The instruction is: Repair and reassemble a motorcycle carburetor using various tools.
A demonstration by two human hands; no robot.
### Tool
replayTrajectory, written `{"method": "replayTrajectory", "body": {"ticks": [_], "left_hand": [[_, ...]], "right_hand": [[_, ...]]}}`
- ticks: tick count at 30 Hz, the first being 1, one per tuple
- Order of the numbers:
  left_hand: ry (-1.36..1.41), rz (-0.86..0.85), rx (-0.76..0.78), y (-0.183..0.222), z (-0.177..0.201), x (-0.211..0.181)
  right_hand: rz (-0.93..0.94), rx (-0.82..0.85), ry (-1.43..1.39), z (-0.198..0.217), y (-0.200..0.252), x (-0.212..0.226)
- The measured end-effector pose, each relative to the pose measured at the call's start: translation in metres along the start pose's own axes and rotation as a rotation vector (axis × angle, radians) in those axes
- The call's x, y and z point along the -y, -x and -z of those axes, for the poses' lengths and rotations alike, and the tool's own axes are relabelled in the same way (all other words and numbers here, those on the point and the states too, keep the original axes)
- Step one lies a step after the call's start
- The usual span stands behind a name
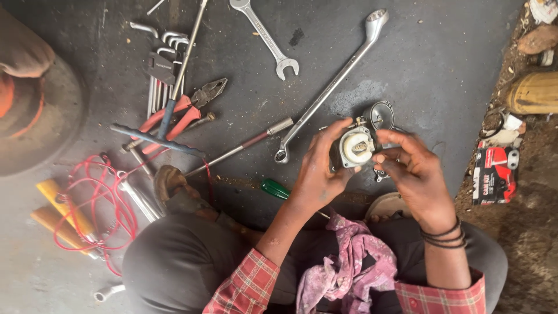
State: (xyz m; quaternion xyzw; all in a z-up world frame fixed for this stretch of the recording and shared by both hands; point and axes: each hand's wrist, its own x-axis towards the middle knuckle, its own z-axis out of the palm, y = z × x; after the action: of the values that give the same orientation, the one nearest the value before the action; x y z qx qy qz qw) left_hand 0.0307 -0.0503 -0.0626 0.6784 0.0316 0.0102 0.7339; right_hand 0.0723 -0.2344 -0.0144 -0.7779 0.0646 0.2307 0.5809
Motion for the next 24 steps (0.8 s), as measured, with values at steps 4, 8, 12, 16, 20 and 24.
{"method": "replayTrajectory", "body": {"ticks": [4,8,12,16,20,24], "left_hand": [[0.057,0.015,-0.022,0.002,-0.001,-0.01],[0.085,0.048,0.031,0.015,0.005,-0.036],[0.116,0.032,0.059,0.033,0.014,-0.061],[0.102,0.068,0.04,0.06,0.019,-0.081],[-0.131,-0.098,-0.031,0.097,0.021,-0.12],[0.106,0.116,-0.059,0.154,0.016,-0.115]], "right_hand": [[0.113,0.035,0.268,0.003,0.005,0.015],[0.198,0.108,0.298,0.008,0.014,0.03],[0.215,0.261,0.055,0.008,0.023,0.023],[0.314,0.31,-0.006,0.003,0.04,0.023],[0.335,0.307,0.068,-0.01,0.081,0.041],[0.243,0.327,-0.056,-0.023,0.137,0.034]]}}
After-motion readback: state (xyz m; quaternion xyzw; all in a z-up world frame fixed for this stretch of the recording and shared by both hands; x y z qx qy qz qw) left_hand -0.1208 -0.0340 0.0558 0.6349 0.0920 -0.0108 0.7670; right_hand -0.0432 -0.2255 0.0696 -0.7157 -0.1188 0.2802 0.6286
